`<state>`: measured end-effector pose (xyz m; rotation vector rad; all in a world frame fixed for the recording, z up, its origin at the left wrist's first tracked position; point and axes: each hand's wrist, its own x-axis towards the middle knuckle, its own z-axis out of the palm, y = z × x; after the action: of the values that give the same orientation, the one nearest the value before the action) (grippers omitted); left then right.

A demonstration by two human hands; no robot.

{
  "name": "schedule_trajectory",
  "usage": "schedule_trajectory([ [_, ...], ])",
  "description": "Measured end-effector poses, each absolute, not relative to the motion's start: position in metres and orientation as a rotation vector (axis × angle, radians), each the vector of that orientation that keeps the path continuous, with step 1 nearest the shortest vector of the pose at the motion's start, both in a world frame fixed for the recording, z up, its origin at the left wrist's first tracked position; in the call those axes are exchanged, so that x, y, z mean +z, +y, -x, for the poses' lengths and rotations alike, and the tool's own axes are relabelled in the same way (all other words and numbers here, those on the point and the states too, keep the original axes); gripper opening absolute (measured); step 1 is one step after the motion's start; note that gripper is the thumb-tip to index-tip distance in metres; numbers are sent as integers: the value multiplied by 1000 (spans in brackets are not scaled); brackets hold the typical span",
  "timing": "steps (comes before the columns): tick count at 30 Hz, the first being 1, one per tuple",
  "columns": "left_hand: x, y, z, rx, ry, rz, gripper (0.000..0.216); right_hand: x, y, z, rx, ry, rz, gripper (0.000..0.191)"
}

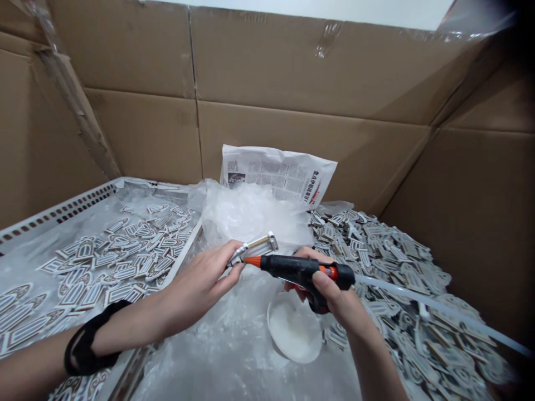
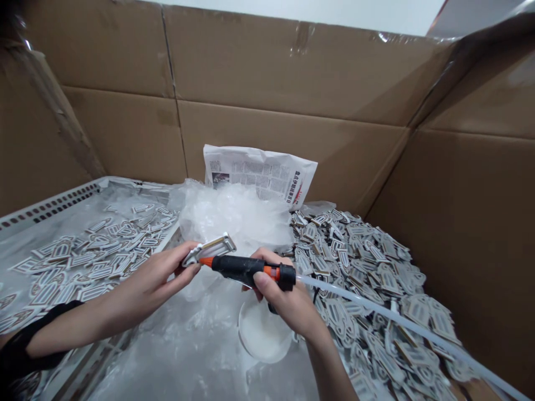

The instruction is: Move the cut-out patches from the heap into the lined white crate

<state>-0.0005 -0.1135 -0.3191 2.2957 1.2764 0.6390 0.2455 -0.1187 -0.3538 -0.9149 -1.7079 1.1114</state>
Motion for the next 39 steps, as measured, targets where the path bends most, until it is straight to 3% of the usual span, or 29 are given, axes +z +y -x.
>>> schedule_trajectory([
  [30, -321, -114, 0, 613, 1253, -2252, 26, -349, -120, -246, 1040, -1767, 992, 48],
  [39, -319, -117, 3, 647, 1150, -2156, 31, -350, -119, -248, 1078, -1427, 845, 56],
])
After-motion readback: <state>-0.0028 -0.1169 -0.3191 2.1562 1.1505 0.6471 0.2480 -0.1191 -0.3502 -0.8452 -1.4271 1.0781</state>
